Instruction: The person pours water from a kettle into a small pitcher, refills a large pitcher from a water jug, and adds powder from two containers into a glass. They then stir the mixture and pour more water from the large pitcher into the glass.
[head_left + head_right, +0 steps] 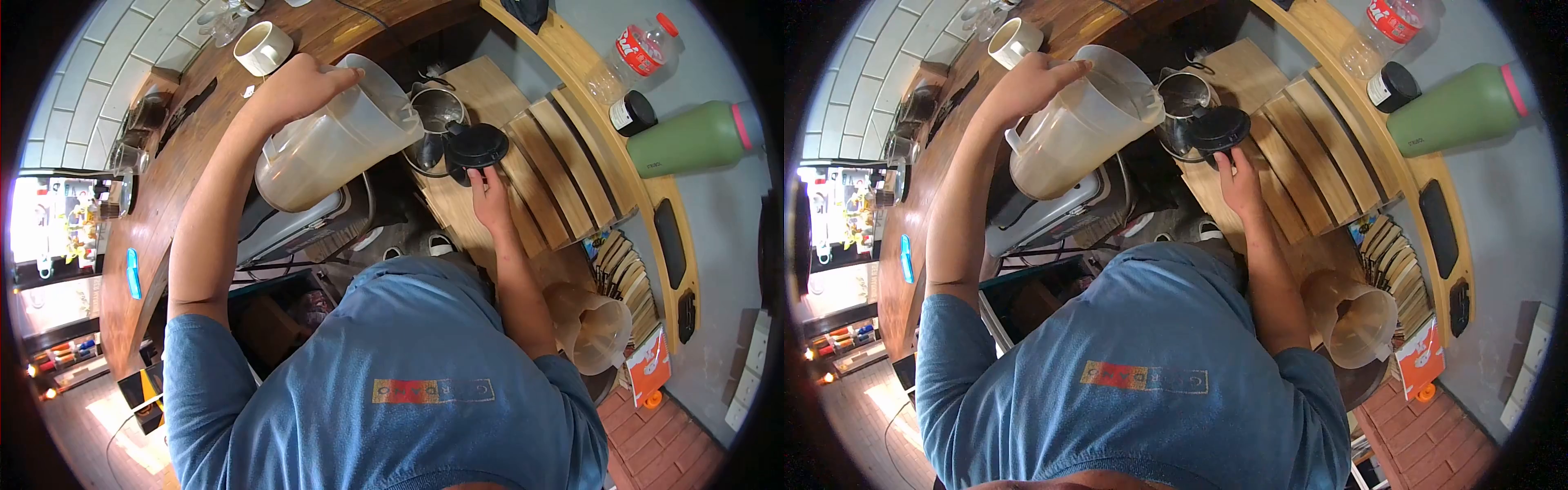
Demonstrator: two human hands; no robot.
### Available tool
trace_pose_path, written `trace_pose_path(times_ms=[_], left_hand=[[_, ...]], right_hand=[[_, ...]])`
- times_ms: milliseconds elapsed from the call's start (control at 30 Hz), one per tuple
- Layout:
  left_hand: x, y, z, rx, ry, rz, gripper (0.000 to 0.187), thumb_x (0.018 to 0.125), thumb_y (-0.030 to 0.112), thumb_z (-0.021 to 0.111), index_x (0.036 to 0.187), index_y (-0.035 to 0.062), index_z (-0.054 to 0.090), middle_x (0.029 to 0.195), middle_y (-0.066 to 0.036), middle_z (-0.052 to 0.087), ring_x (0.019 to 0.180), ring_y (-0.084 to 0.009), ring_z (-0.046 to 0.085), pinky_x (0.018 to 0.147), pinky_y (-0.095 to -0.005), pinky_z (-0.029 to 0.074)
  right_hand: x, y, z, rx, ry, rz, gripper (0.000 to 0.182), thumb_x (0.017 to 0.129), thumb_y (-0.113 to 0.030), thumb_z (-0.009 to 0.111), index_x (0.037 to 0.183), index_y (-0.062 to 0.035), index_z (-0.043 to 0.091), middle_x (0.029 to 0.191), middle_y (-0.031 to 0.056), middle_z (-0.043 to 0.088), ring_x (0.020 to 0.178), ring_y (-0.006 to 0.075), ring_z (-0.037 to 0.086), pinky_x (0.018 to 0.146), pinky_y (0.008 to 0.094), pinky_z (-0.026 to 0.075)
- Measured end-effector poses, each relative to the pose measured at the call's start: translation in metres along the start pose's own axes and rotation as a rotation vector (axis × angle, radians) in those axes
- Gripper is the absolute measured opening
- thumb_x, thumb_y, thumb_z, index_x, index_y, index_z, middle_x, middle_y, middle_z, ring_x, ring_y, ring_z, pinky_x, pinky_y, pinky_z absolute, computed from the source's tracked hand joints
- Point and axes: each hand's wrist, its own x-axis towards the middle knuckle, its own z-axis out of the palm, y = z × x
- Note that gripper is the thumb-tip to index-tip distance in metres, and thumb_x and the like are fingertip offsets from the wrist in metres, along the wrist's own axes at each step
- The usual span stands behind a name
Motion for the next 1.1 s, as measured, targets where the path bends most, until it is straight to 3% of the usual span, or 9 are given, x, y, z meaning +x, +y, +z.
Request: trace_pose_path(times_ms=[1100], left_hand=[[0.008,-0.004,-0.003,0.021,-0.005,-0.004,0.063,0.076,0.051,0.062,0.085,-0.0114,0.067,0.072,-0.020,0.065,0.069,-0.0290,0.065,0.068,-0.0382,0.049]], right_hand=[[0.000,-0.001,0.001,0.029,-0.004,0.001,0.029,0.095,-0.025,0.053,0.110,-0.0003,0.056,0.099,0.0219,0.063,0.094,0.0377,0.060,0.080,0.0392,0.046]])
